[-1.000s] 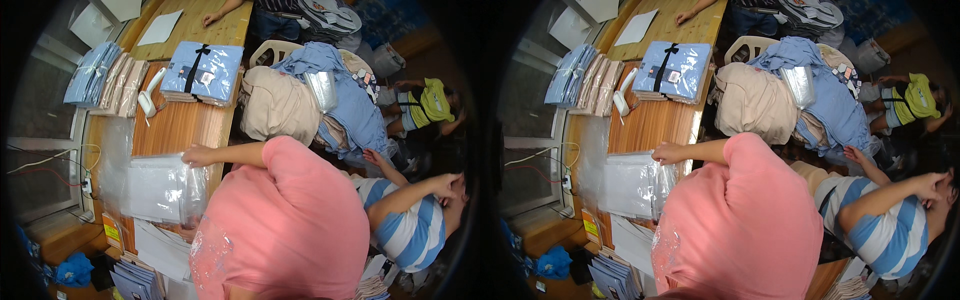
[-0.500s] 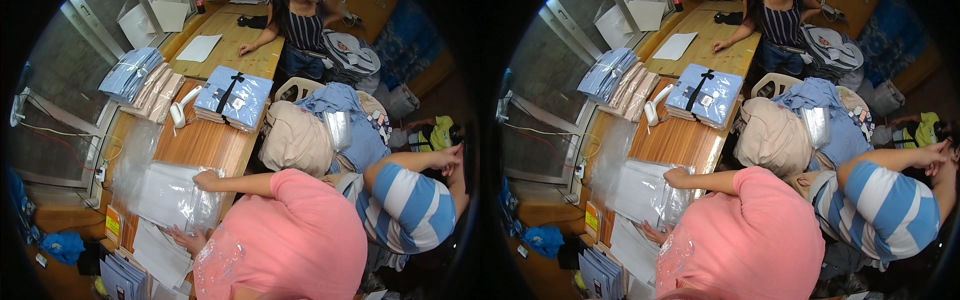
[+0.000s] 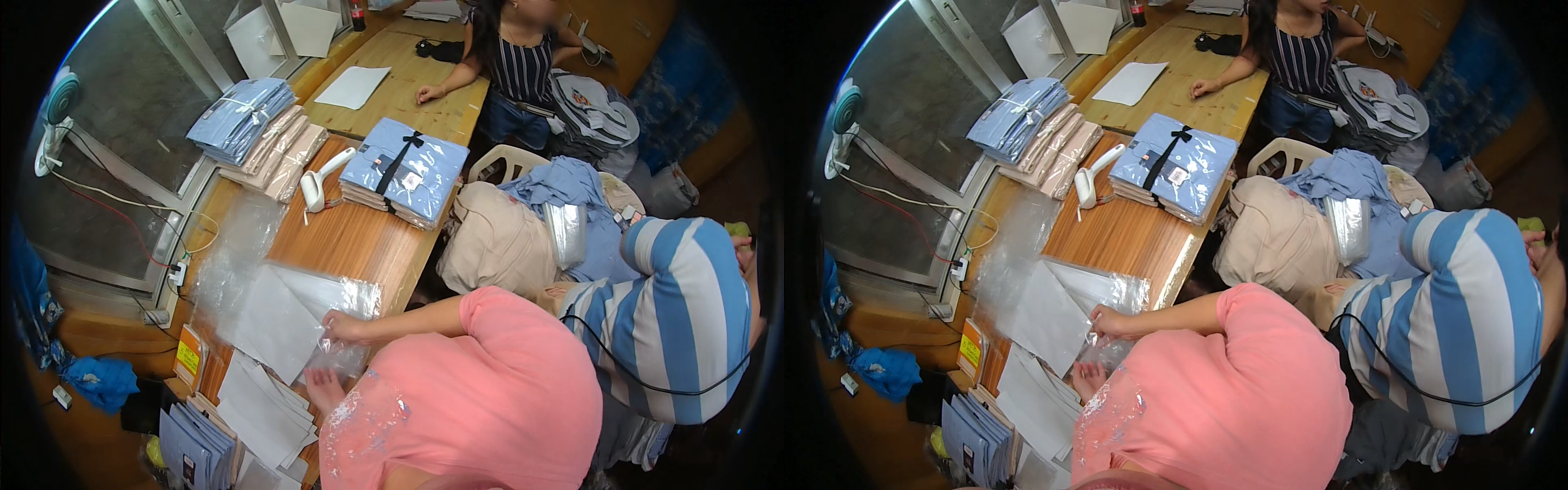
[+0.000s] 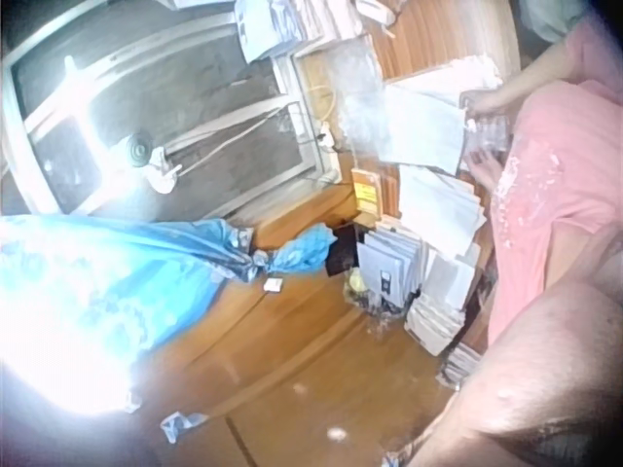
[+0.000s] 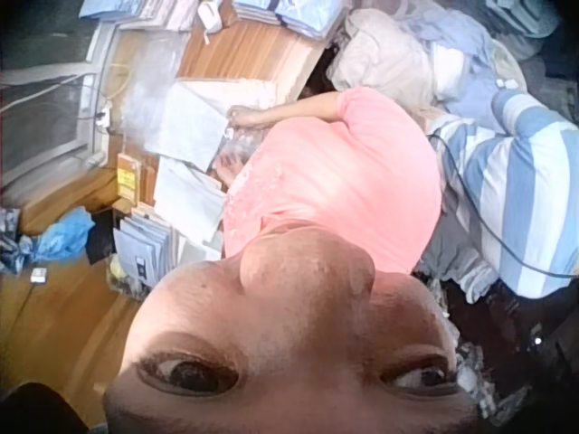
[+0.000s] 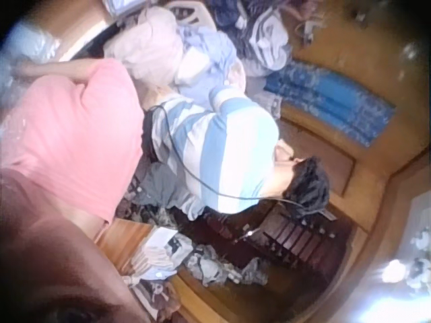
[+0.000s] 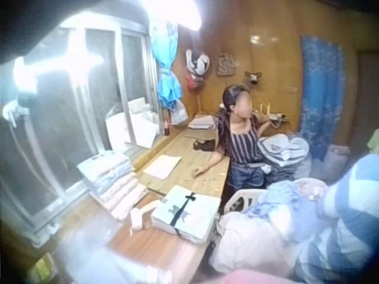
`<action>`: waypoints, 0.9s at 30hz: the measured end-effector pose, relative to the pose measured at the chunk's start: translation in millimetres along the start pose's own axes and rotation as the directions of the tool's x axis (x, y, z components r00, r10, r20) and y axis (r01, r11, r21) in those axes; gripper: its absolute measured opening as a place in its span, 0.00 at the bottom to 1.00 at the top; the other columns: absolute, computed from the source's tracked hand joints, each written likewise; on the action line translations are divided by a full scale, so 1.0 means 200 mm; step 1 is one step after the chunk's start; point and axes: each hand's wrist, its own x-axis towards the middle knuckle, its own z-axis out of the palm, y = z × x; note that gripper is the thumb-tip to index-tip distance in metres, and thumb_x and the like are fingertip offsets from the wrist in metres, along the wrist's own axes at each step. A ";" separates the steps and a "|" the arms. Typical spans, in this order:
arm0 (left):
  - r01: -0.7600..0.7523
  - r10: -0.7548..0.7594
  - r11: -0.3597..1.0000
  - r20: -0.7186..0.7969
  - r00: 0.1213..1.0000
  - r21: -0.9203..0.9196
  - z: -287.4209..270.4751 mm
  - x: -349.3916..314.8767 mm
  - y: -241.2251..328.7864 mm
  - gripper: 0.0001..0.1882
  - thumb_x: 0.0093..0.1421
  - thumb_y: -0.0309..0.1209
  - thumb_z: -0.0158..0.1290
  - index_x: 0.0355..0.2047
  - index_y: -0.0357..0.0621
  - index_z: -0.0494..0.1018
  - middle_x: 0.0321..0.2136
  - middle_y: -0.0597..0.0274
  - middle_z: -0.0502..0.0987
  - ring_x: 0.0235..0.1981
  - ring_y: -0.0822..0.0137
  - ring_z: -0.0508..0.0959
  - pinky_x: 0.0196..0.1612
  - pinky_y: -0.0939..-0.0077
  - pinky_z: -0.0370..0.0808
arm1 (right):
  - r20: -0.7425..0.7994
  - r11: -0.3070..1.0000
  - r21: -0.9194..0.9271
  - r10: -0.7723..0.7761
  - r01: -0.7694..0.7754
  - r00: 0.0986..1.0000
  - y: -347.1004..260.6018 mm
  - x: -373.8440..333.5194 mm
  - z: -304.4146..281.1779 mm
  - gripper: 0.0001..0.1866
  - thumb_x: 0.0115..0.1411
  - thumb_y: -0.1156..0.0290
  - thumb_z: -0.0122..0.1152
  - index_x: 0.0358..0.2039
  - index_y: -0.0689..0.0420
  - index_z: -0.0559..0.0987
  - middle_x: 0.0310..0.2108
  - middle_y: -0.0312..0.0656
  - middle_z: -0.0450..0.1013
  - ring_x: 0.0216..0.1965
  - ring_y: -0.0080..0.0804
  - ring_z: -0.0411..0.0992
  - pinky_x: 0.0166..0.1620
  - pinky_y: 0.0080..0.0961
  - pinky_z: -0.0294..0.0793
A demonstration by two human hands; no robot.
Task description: The person places individual sheets of white paper into clear plastic bags and seals them by hand on a cluttered wooden desk.
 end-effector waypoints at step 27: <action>-0.175 0.015 0.782 -0.262 0.965 -0.598 -0.52 -0.10 -0.15 0.09 0.60 0.30 0.46 0.41 0.43 0.69 0.38 0.65 0.70 0.39 0.70 0.70 0.43 0.69 0.70 | 0.484 -0.205 -0.871 -0.213 0.446 0.848 -0.31 0.55 0.08 0.22 0.52 0.58 0.64 0.43 0.58 0.74 0.37 0.50 0.74 0.44 0.45 0.73 0.44 0.40 0.72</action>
